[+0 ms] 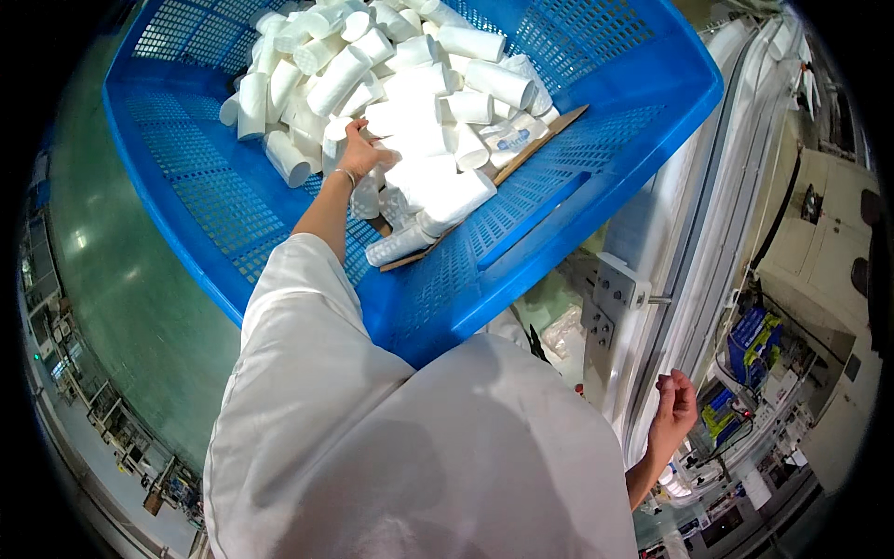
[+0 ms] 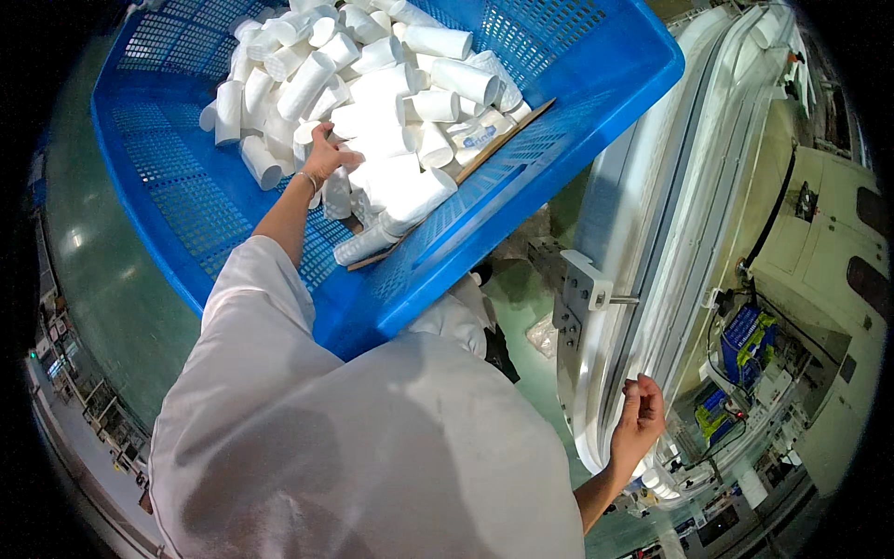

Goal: The person picks up white foam blocks from a blue crate and places them onto a curved conveyor belt. The person also applies a liquid from a plastic bottle to one of the foam blocks by hand.

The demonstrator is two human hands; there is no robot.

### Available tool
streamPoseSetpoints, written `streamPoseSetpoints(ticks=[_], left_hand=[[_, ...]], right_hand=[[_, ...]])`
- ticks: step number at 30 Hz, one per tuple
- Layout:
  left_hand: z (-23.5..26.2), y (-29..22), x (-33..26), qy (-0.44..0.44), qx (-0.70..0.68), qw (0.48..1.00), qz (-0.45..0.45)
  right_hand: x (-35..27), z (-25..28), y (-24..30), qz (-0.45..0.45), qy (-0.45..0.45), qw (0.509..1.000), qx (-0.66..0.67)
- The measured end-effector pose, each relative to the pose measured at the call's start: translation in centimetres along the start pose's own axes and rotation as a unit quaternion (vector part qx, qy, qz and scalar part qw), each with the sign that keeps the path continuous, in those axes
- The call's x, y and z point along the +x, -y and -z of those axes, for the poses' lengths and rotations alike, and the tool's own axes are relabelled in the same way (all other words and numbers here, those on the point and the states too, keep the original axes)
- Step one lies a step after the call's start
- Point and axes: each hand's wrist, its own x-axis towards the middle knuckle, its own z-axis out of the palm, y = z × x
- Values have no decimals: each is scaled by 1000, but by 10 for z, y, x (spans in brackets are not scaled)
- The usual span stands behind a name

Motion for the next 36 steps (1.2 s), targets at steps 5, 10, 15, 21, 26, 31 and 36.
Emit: streamPoseSetpoints(ticks=[5, 10, 15, 21, 26, 31, 36], left_hand=[[-5, -2, -11, -20, 38, 999, -24], [-16, -11, -20, -2, -11, 997, -75], [-1, -9, 13, 23, 127, 992, 2], [-20, -17, 6, -59, 177, 974, -131], [-31, -45, -9, -47, 172, 972, -155], [-39, -42, -7, -11, 163, 964, -211], [-40, -40, -6, 9, 48, 988, -145]], right_hand=[[5, -10, 7, 0, 21, 1000, 22], [2, -14, 11, 9, 40, 999, 2], [0, -13, 5, -2, 40, 999, -3], [-8, -16, 5, -26, 41, 999, 4], [-11, -17, -3, -50, 35, 998, 10], [-14, -20, -2, -54, 37, 998, -2], [-16, -17, 5, -46, 38, 998, 0]])
